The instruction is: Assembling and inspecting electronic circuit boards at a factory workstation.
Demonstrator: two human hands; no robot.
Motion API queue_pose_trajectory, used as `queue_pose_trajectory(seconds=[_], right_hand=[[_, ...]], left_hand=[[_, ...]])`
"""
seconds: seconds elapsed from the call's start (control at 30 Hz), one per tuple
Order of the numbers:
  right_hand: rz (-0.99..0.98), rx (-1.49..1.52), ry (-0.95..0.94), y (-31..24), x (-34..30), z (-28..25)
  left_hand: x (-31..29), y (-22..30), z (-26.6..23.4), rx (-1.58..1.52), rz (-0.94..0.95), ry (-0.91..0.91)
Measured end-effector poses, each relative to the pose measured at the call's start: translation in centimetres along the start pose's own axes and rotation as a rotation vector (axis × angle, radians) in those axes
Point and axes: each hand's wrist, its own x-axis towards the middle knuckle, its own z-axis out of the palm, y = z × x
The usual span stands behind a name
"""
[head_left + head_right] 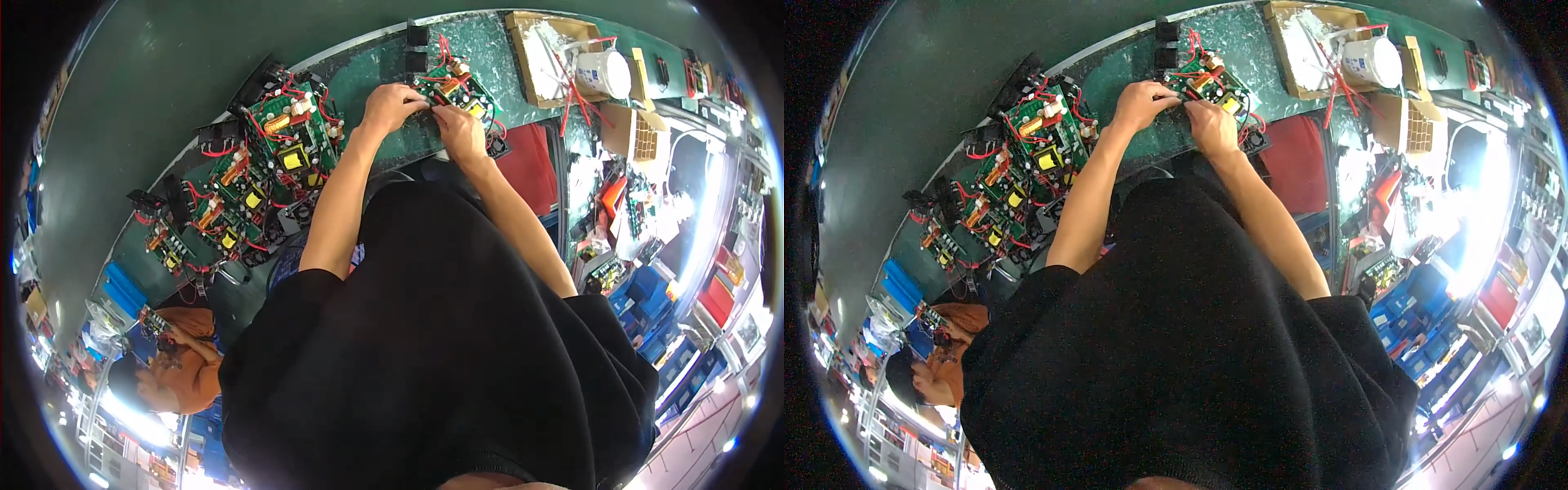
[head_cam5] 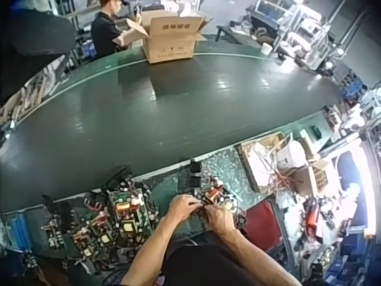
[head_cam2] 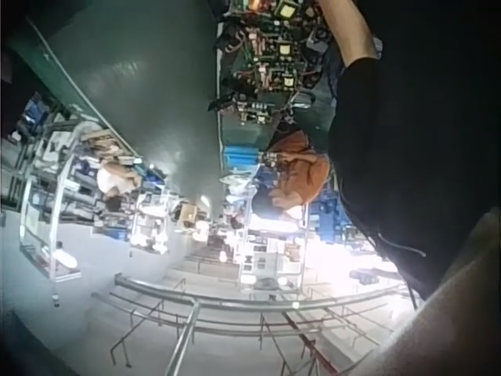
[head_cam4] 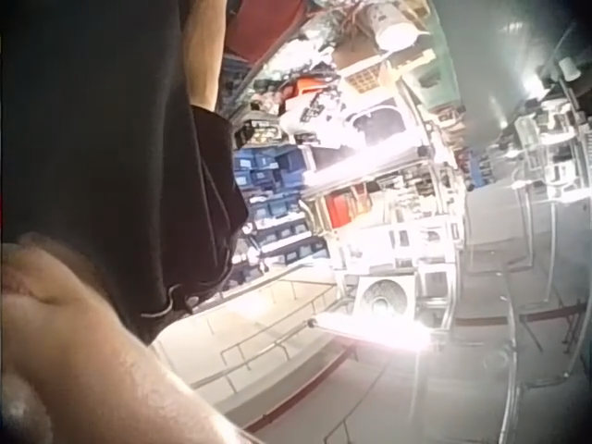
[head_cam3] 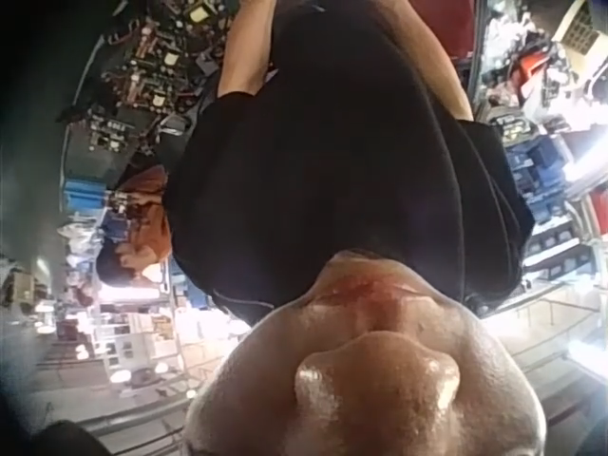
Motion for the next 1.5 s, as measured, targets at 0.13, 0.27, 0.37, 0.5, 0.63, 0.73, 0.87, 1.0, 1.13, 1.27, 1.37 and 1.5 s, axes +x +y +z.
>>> queue_pose_trajectory(seconds=[0.13, 0.27, 0.37, 0.5, 0.63, 0.73, 0.87, 1.0, 1.13, 1.27, 1.37, 1.5], right_hand=[[0.029, -0.051, -0.003, 0.4, 0.5, -0.2], [-0.043, 0.108, 0.088, 0.0, -0.1, -0.8], [0.045, 0.038, 0.002, 0.3, -0.2, -2.2], [0.166, 0.079, 0.156, -0.6, -0.6, -2.3], [0.049, 0.095, 0.065, 0.8, -1.0, -1.9], [0.038, 0.093, 0.091, 1.8, -1.2, -1.7], [0.004, 0.07, 0.081, 1.1, -1.8, -2.8], [0.06, 0.076, -0.051, 1.9, -2.6, -3.8], [-0.013, 0.054, -0.024, 2.4, -3.0, -3.4], [0.026, 0.111, -0.012, 1.8, -3.0, -3.6], [0.043, 0.138, -0.01, 1.3, -2.9, -3.5], [0.017, 0.116, 0.064, 2.6, -2.8, -3.2]], left_hand=[[0.5, 1.2, -0.4, 0.022, -0.069, -0.048], [0.1, 1.1, -0.4, 0.076, -0.103, -0.018], [0.3, 1.2, -0.3, 0.064, -0.156, -0.022], [-0.3, 1.3, 0.1, 0.06, -0.157, 0.017], [-0.3, 1.7, 0.2, 0.065, -0.159, -0.009], [-0.7, 3.0, 1.3, 0.164, -0.085, 0.041], [-1.9, 2.4, 2.7, 0.271, -0.025, 0.242], [-1.8, 2.6, 3.1, 0.285, -0.034, 0.255], [-1.8, 2.6, 3.2, 0.309, -0.013, 0.261], [-1.9, 3.3, 3.5, 0.385, 0.038, 0.27], [-2.0, 3.1, 4.2, 0.406, 0.02, 0.31], [-1.5, 4.1, 5.0, 0.423, 0.002, 0.357]])
